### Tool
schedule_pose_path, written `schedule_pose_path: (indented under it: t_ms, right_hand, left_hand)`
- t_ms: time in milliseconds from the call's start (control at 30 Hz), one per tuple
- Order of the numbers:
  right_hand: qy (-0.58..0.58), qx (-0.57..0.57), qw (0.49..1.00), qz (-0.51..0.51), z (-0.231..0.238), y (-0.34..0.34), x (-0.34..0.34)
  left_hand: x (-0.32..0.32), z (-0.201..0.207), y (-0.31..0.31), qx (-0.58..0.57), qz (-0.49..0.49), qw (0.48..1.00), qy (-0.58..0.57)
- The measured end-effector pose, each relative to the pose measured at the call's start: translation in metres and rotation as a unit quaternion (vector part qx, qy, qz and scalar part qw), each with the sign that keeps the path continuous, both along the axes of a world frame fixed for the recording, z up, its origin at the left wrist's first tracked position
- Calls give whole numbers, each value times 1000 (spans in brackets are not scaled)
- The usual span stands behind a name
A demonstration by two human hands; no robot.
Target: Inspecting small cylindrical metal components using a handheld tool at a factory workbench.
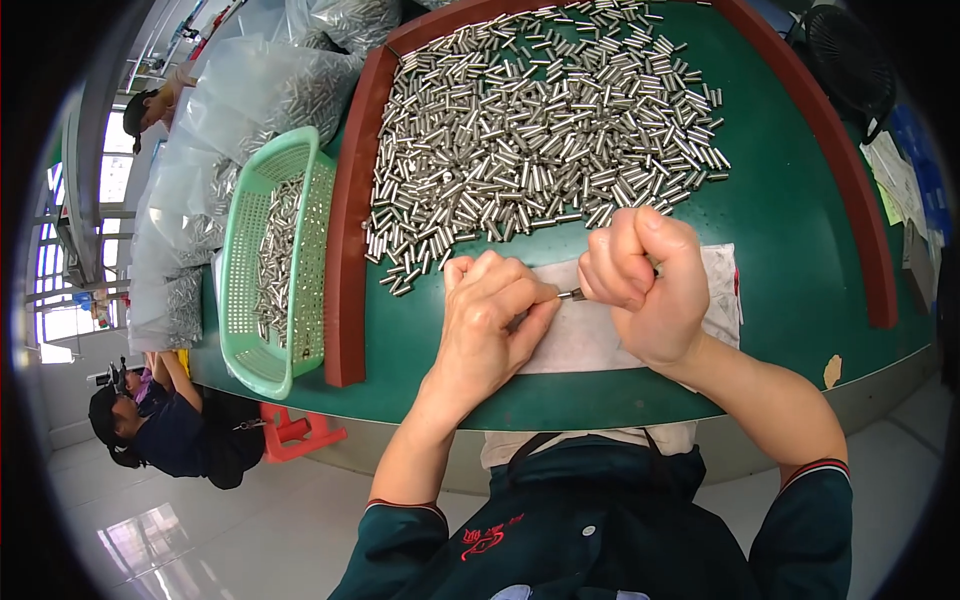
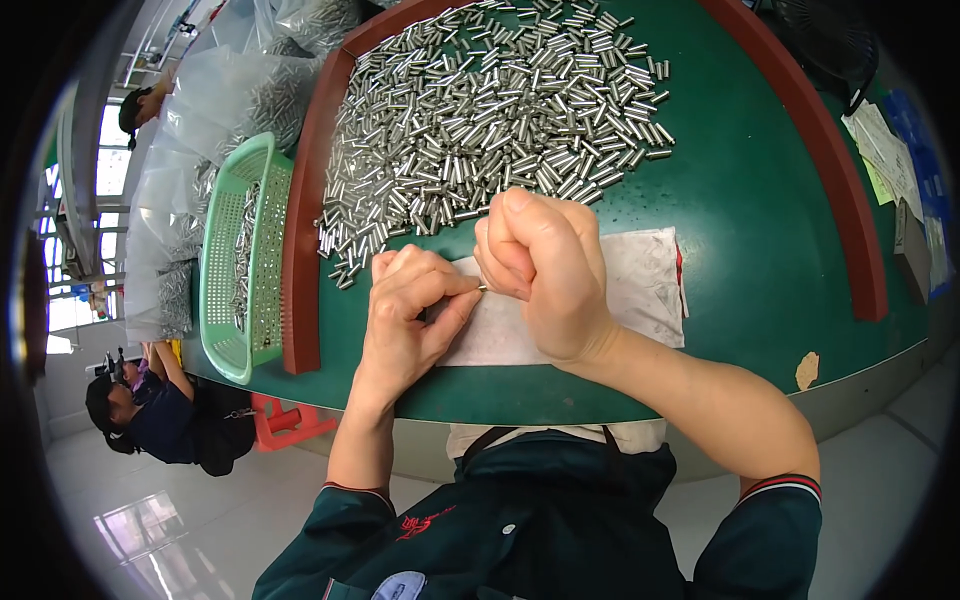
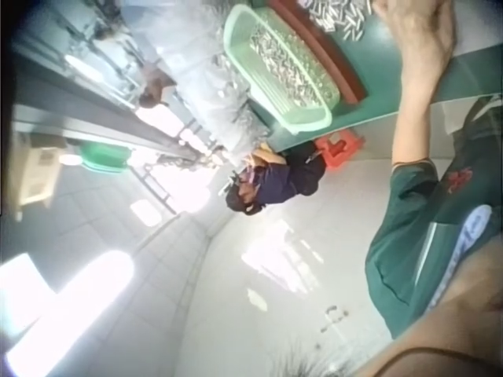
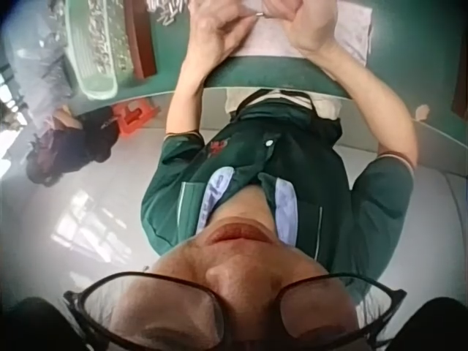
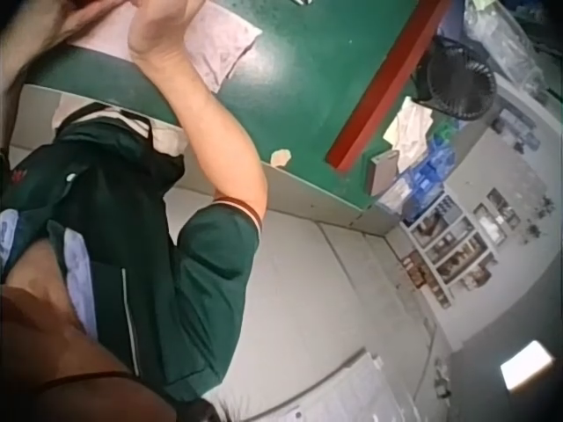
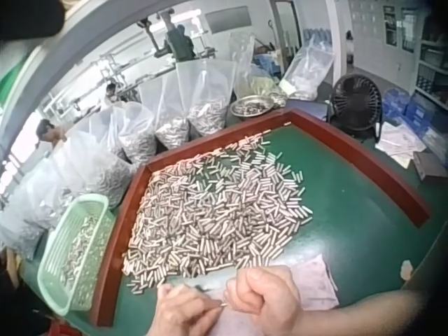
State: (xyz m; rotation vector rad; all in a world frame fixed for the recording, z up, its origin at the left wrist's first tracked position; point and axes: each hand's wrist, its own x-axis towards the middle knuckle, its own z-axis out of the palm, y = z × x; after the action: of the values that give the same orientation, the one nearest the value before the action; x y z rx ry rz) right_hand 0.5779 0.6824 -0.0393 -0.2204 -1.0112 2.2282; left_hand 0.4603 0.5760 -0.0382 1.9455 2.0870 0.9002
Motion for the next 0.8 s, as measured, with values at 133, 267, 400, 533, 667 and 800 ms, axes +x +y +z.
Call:
schedule_pose_path:
  t_ms: [133, 267, 400, 533, 667, 800]
  right_hand:
    - [11, -22, 1000, 1, 3, 2, 3]
    - [6, -26, 1000, 7, 2, 1, 2]
    - [15, -21, 1000, 11, 0, 2, 2]
    - [21, -14, 1000, 4, 0, 0, 1]
    - [21, 5, 1000, -1, 1, -3, 2]
    - [6, 7, 1000, -14, 2, -7, 1]
  left_hand:
    - [1, 3, 0, -16, 12, 1000, 8]
    - [1, 2, 0, -16, 12, 1000, 12]
    - [2, 1, 0, -12, 13, 1000, 9]
    - [1, 0, 0, -14, 13, 1000, 16]
    - [2, -1, 1, 5, 4, 1000, 1]
    - [-1, -1, 1, 0, -7, 1000, -15]
